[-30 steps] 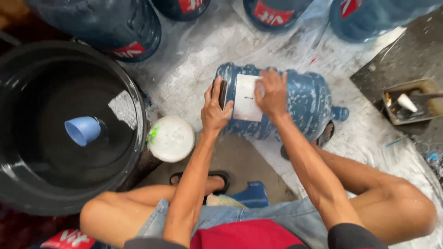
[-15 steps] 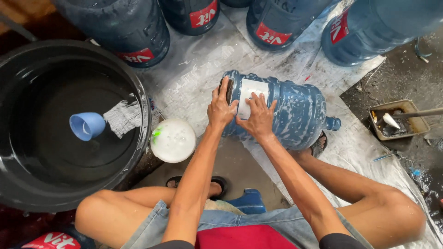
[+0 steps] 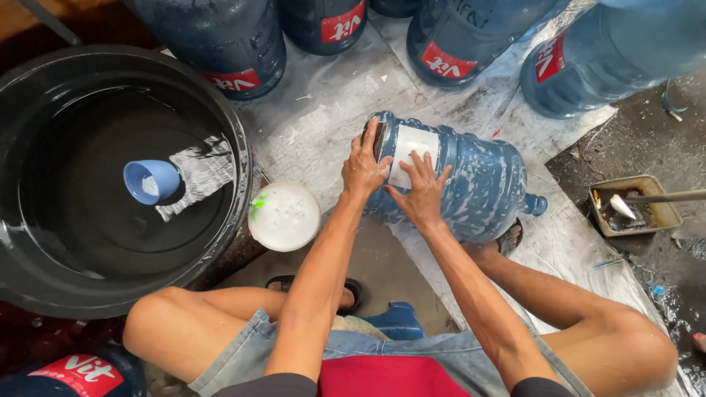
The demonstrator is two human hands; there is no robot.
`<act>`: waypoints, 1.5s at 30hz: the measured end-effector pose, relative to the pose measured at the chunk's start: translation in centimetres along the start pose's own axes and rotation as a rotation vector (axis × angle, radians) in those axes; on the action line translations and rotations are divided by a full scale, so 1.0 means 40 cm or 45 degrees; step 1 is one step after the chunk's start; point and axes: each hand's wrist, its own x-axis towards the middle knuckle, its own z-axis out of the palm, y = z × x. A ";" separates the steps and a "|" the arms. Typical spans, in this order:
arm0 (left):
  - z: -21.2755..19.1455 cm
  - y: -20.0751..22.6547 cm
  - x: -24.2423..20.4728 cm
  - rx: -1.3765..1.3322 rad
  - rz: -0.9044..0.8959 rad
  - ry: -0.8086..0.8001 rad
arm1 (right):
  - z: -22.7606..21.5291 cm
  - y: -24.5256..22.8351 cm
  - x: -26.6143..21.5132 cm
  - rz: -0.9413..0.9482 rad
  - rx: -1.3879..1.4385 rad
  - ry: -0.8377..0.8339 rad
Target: The person scrubs the exterior of a large blue water jug with a soapy sponge, then peels off a white label from the jug's side. The person continues scrubbing the jug's surface after label removal.
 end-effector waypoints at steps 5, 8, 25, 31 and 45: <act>0.006 -0.007 0.008 -0.021 0.039 0.014 | 0.030 0.006 -0.019 0.056 -0.001 0.058; 0.000 -0.004 0.007 -0.029 0.042 0.021 | 0.036 -0.004 -0.027 0.047 -0.034 0.121; 0.022 -0.006 0.033 -0.041 0.013 0.048 | 0.089 -0.020 -0.041 0.012 -0.245 0.339; 0.014 -0.001 0.037 -0.052 0.026 0.029 | 0.092 -0.032 -0.018 0.054 -0.301 0.335; 0.017 -0.008 0.027 -0.058 0.045 0.051 | 0.125 0.007 -0.014 -0.051 -0.454 0.248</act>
